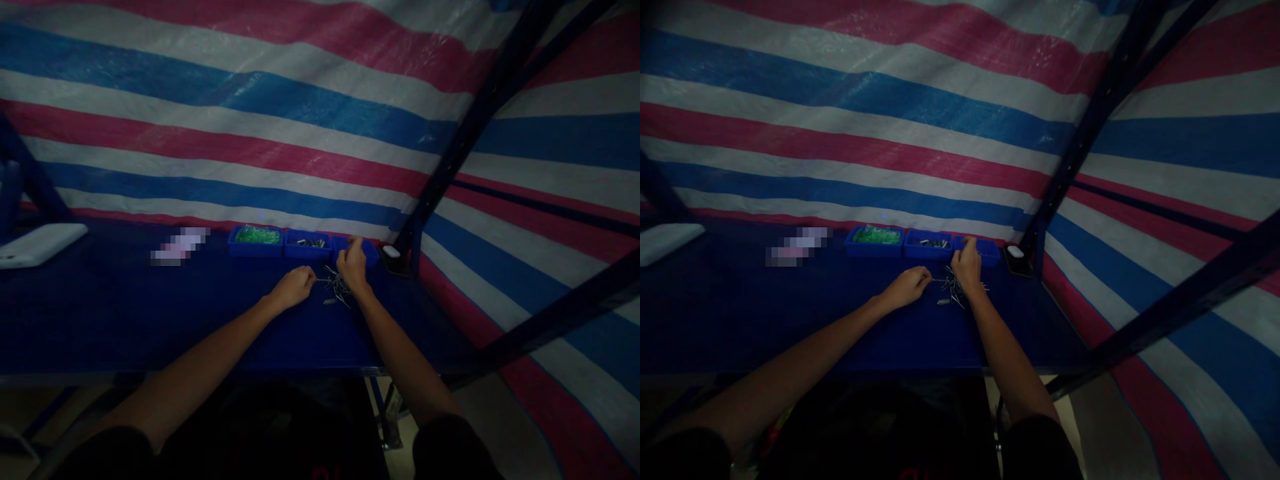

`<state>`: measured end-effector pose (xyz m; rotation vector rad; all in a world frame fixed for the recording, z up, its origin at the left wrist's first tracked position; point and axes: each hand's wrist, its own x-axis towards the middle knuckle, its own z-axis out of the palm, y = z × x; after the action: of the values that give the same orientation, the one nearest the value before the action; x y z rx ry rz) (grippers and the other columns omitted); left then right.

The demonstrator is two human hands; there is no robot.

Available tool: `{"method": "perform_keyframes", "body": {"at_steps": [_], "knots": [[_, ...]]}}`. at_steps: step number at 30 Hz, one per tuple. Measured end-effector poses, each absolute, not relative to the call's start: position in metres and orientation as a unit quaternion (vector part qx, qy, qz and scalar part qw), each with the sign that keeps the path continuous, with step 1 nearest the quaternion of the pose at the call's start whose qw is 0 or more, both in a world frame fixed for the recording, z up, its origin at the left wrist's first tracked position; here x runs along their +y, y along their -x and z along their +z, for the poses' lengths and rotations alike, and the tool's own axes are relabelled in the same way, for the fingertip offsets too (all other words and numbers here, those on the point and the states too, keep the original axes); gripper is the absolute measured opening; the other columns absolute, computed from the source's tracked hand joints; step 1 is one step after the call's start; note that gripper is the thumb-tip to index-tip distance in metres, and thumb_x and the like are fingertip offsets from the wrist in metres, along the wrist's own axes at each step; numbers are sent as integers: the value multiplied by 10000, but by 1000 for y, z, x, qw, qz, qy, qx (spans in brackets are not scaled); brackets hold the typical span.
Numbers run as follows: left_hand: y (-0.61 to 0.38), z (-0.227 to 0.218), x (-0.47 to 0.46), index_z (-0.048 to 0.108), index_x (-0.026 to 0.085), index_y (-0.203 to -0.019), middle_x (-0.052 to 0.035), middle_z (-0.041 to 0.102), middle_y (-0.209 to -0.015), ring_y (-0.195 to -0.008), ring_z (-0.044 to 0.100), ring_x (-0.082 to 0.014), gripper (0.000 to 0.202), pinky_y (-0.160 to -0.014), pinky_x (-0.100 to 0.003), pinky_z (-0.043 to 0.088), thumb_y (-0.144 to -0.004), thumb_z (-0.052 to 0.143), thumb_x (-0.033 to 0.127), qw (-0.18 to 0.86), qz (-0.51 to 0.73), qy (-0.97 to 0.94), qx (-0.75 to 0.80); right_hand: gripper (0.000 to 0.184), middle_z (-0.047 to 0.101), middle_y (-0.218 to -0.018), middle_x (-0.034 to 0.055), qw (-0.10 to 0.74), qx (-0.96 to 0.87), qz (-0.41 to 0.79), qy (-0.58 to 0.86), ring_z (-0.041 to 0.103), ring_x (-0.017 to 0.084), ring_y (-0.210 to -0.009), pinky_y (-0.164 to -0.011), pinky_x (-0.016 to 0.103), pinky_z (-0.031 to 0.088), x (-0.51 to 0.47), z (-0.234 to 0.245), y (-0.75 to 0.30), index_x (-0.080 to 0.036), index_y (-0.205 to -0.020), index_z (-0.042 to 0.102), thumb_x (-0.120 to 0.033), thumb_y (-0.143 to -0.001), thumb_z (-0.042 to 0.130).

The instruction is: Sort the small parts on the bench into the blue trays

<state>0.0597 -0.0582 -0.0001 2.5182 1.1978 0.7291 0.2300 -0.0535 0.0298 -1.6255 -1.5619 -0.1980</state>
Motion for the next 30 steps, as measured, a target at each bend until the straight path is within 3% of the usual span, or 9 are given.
{"method": "perform_keyframes", "body": {"at_steps": [7,14,22,26,30], "knots": [[-41,14,-43,588,160,-753,-59,633,-716,-681,577,-178,309,-630,-268,379,-848,331,303,173,305,-797,491,288,520,-813,55,425,-725,-59,539,508,177,-659,-618,285,381,-59,23,-197,-160,-1003,377,-119,-720,343],[-40,16,-43,545,169,-663,-16,556,-582,-595,535,-155,387,-569,-249,339,-864,275,360,202,349,-773,489,155,550,-886,43,274,-840,-72,463,513,143,-752,-660,245,380,-72,37,-208,-199,-946,523,-255,-823,447],[-43,15,-45,538,164,-656,-9,556,-588,-595,522,-149,412,-566,-247,345,-871,267,387,206,384,-753,493,167,584,-819,34,254,-846,-132,450,525,137,-750,-644,230,342,-75,41,-205,-195,-893,577,-273,-847,437],[-44,14,-47,566,164,-688,-11,563,-605,-620,542,-152,447,-584,-247,371,-880,244,406,208,387,-757,484,233,592,-757,26,259,-822,-153,484,531,128,-692,-617,230,326,-73,46,-212,-196,-801,612,-293,-850,406],[-52,9,-47,572,169,-823,-23,596,-687,-672,574,-157,389,-624,-253,408,-891,254,384,191,335,-804,453,394,613,-762,58,293,-699,-177,628,557,151,-711,-628,244,341,-60,49,-240,-179,-747,625,-372,-880,309]]}}
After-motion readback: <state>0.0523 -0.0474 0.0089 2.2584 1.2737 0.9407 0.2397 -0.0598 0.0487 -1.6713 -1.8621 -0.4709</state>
